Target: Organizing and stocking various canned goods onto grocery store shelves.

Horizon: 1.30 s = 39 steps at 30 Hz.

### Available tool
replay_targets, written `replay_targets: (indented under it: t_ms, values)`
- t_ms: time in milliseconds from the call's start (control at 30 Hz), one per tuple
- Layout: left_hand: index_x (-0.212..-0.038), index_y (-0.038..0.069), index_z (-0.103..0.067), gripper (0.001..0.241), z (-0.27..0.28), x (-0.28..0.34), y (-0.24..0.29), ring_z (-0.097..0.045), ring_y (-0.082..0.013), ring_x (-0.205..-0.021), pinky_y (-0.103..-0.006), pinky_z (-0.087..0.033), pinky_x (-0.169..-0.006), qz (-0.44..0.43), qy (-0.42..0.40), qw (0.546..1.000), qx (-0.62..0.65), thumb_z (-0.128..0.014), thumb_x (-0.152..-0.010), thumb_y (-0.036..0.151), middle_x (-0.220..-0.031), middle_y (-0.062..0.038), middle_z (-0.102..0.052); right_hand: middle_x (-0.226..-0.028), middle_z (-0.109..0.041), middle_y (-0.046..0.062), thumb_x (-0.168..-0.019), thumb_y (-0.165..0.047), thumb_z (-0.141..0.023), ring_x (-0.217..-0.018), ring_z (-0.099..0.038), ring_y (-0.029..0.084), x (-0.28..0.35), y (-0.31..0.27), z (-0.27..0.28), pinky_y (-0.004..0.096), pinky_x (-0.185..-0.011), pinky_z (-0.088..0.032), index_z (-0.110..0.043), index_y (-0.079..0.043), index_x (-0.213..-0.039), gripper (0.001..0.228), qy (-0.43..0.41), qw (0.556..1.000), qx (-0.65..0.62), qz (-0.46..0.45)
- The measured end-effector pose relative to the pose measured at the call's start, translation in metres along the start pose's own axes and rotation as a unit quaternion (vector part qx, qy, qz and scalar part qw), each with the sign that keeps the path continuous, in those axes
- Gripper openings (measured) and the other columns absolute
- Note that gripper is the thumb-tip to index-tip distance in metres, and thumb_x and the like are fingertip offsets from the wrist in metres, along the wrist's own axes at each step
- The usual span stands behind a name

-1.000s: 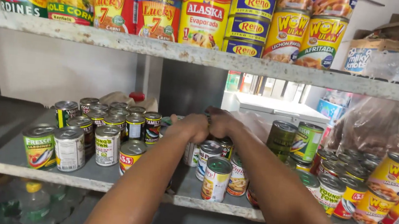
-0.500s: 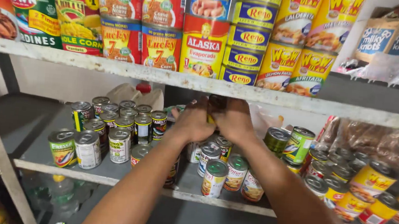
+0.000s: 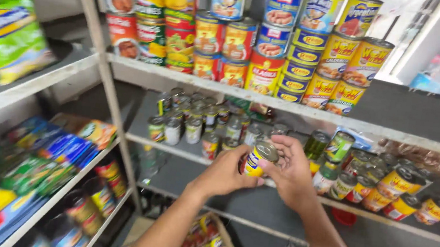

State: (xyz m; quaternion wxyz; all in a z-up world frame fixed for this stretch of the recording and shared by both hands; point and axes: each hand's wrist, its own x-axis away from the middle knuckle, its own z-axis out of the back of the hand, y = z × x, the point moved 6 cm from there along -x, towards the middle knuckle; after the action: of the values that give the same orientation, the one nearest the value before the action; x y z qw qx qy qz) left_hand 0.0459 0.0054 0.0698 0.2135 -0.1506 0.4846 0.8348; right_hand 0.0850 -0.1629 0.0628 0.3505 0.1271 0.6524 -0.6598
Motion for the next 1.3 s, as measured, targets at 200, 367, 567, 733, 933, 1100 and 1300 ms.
replay_targets:
  t_ms: [200,367,567,733,933,1100,1300]
  values:
    - [-0.113,0.000,-0.064,0.062,0.012,0.107,0.056,-0.075,-0.0247,-0.084,-0.0374,-0.057,-0.076,0.096,-0.001,0.993,0.069,-0.085,-0.067,0.035,-0.092,-0.013,-0.075,-0.131,-0.063,0.015,-0.088,-0.004,-0.071,-0.124,-0.061,0.021,0.065,-0.068,-0.048,0.036,-0.108,-0.050,-0.043,-0.001,-0.143,0.062,-0.096,0.946,-0.269,-0.151]
    - [-0.118,-0.004,-0.053,0.059,0.033,0.199,0.081,-0.073,-0.0368,-0.083,-0.0455,-0.056,-0.073,0.193,0.123,0.973,-0.013,-0.082,-0.079,0.029,-0.089,-0.021,-0.072,-0.125,-0.059,0.015,-0.085,-0.003,-0.075,-0.114,-0.062,0.022,0.123,-0.072,-0.106,0.037,-0.098,-0.052,-0.041,-0.003,-0.150,0.074,-0.090,0.932,-0.249,-0.248]
    - [-0.142,-0.002,-0.040,0.074,0.012,0.309,0.054,-0.068,-0.0427,-0.101,-0.0468,-0.054,-0.085,0.262,0.171,0.949,-0.045,-0.076,-0.078,0.013,-0.108,-0.027,-0.067,-0.116,-0.066,0.013,-0.078,0.002,-0.079,-0.104,-0.068,0.019,0.213,-0.047,-0.195,0.037,-0.089,-0.058,-0.040,-0.004,-0.143,0.076,-0.147,0.890,-0.247,-0.355]
    - [-0.147,-0.001,-0.037,0.087,0.010,0.348,0.014,-0.064,-0.0341,-0.119,-0.0413,-0.051,-0.098,0.276,0.196,0.940,0.051,-0.083,-0.075,0.013,-0.128,-0.022,-0.061,-0.105,-0.075,0.015,-0.075,0.005,-0.079,-0.092,-0.073,0.021,0.241,0.015,-0.224,0.038,-0.081,-0.061,-0.051,0.004,-0.130,0.062,-0.141,0.831,-0.279,-0.460]
    - [-0.151,0.005,-0.034,0.095,0.019,0.348,-0.015,-0.068,-0.0188,-0.103,-0.0319,-0.057,-0.090,0.364,0.229,0.884,0.185,-0.083,-0.070,0.013,-0.115,-0.009,-0.067,-0.105,-0.072,0.016,-0.079,0.004,-0.077,-0.092,-0.073,0.022,0.213,0.037,-0.250,0.037,-0.084,-0.061,-0.058,0.005,-0.121,0.046,-0.216,0.776,-0.308,-0.506]
    - [-0.151,0.004,-0.042,0.079,-0.007,0.360,-0.058,-0.064,-0.0105,-0.097,-0.0293,-0.056,-0.084,0.367,0.300,0.842,0.259,-0.080,-0.082,0.015,-0.111,-0.004,-0.066,-0.104,-0.071,0.011,-0.081,-0.001,-0.075,-0.090,-0.071,0.019,0.209,0.065,-0.251,0.036,-0.077,-0.058,-0.064,0.002,-0.117,0.038,-0.283,0.766,-0.250,-0.521]
    - [-0.136,-0.001,-0.057,0.064,-0.030,0.363,-0.087,-0.067,-0.0139,-0.098,-0.0292,-0.057,-0.085,0.383,0.357,0.836,0.165,-0.083,-0.080,0.017,-0.108,-0.006,-0.070,-0.101,-0.073,0.014,-0.080,-0.004,-0.081,-0.088,-0.071,0.018,0.216,0.104,-0.249,0.032,-0.076,-0.057,-0.066,0.005,-0.115,0.039,-0.333,0.780,-0.204,-0.490]
